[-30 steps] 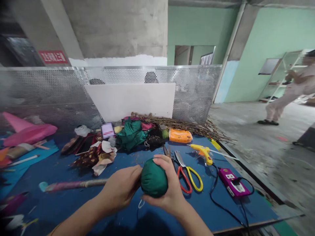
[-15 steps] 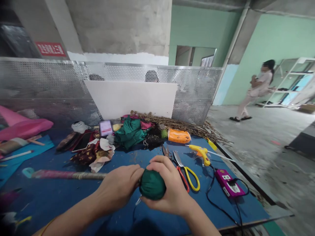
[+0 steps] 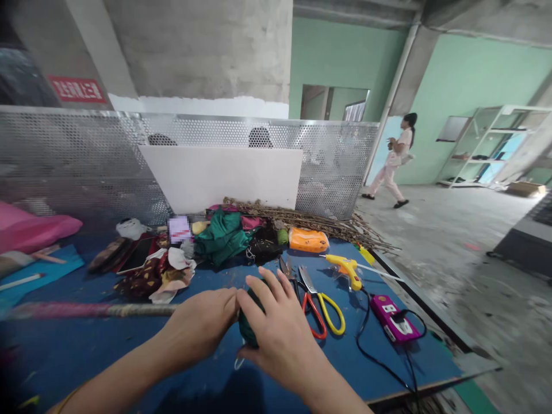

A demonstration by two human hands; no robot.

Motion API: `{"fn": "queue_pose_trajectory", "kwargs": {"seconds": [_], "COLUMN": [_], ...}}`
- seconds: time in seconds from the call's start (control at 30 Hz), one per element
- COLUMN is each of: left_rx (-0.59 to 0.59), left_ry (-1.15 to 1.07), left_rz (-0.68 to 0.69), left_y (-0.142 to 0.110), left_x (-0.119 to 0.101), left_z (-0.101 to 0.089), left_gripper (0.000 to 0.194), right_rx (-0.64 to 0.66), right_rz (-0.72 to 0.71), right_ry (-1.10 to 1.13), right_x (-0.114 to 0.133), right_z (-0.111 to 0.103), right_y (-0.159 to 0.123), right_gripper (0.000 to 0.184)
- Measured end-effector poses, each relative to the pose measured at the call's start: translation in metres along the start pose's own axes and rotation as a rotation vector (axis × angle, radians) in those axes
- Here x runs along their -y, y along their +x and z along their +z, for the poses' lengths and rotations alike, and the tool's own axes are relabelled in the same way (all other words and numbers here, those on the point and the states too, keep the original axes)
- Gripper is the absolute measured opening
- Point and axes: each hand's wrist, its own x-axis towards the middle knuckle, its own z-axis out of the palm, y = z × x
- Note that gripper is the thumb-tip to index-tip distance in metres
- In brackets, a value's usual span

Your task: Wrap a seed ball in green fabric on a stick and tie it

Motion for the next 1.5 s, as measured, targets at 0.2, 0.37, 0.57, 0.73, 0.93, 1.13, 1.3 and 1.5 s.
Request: {"fn": "queue_pose_trajectory", "kwargs": {"seconds": [0.2, 0.37, 0.57, 0.73, 0.93, 1.13, 1.3, 1.5], "left_rx": [0.019, -0.019, -0.213, -0.254, -0.266, -0.336, -0.416, -0.436], "left_ry": [0.110, 0.161, 0.297, 0.315, 0.298, 0.341, 0.355, 0.270], "left_rz": [-0.032, -0.010, 0.082, 0.099, 0.114, 0.221, 0.277, 0.328], "left_y": [-0.003, -0.005, -0.004, -0.008, -0.009, -0.014, -0.022, -0.019], "left_x": [-0.004, -0.001, -0.001, -0.004, -0.004, -0.012, -0.015, -0.012], "left_z": [0.012, 0.015, 0.013, 0.020, 0.009, -0.001, -0.002, -0.010], "left_gripper": [0.014, 0.009, 0.016, 0.015, 0.013, 0.016, 0.020, 0.018], "right_rx": [-0.029, -0.152, -0.250, -0.331, -0.343, -0.421, -0.395, -0.258], "right_rz": [0.023, 0.115, 0.503, 0.534, 0.256, -0.017, 0.064, 0.243], "right_ry": [0.029, 0.398, 0.741, 0.738, 0.632, 0.560, 0.710, 1.049], "right_x": [-0.002, -0.011, -0.006, -0.002, -0.004, 0.005, 0.008, 0.002], "right_z": [0.029, 0.031, 0.030, 0.041, 0.028, 0.016, 0.008, 0.002], "right_y": [0.003, 0.000, 0.004, 0.002, -0.001, -0.003, -0.015, -0.016], "right_gripper": [0.035, 0.073, 0.052, 0.030, 0.050, 0.028, 0.037, 0.056]}}
